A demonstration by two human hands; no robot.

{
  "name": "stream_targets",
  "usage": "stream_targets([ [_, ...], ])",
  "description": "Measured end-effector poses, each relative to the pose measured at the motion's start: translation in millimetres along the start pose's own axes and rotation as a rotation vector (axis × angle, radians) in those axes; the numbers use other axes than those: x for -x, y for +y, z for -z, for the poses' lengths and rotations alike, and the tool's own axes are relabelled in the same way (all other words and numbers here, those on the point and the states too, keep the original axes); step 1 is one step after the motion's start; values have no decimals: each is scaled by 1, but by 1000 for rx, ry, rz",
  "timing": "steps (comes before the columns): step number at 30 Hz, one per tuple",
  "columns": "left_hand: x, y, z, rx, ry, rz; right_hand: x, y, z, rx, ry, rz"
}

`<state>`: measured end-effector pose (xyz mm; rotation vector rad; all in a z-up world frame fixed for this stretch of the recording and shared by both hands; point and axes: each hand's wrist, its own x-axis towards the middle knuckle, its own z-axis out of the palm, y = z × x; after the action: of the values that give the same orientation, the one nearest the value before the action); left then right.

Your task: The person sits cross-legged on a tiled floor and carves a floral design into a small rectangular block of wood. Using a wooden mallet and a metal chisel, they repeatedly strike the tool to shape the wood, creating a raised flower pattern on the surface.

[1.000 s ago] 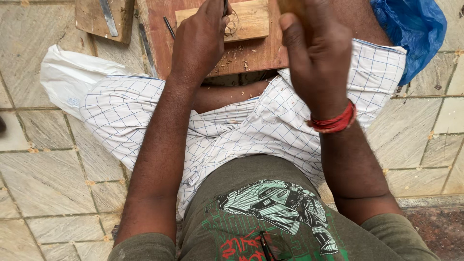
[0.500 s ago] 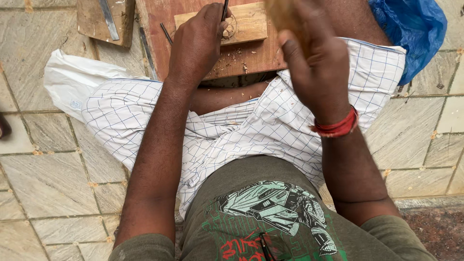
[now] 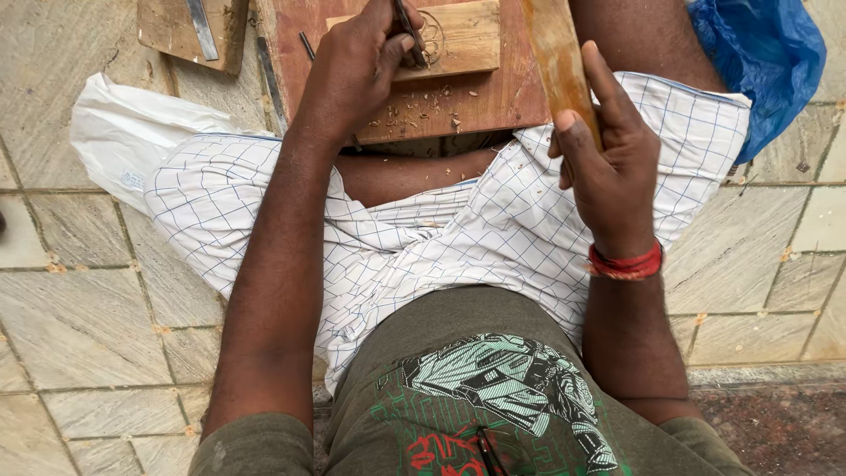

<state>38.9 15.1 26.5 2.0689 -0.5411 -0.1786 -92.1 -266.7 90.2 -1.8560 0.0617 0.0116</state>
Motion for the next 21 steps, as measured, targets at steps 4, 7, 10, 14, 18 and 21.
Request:
stream_targets([
  [4, -1, -6, 1, -38, -14, -49, 4, -15, 5, 69, -3, 62],
  [7, -3, -12, 0, -15, -24, -63, 4, -35, 5, 152, -9, 104],
  [10, -2, -17, -1, -4, -29, -85, 1, -57, -2, 181, -9, 196],
  [14, -5, -23, -2, 0, -58, -91, -14, -87, -17, 217, 18, 306],
  [18, -2, -20, -5, -14, -15, -78, -45, -107, -26, 584, -58, 465],
  [21, 2, -17, -5, -50, 15, -73, -58, -117, -24, 899, -192, 589],
])
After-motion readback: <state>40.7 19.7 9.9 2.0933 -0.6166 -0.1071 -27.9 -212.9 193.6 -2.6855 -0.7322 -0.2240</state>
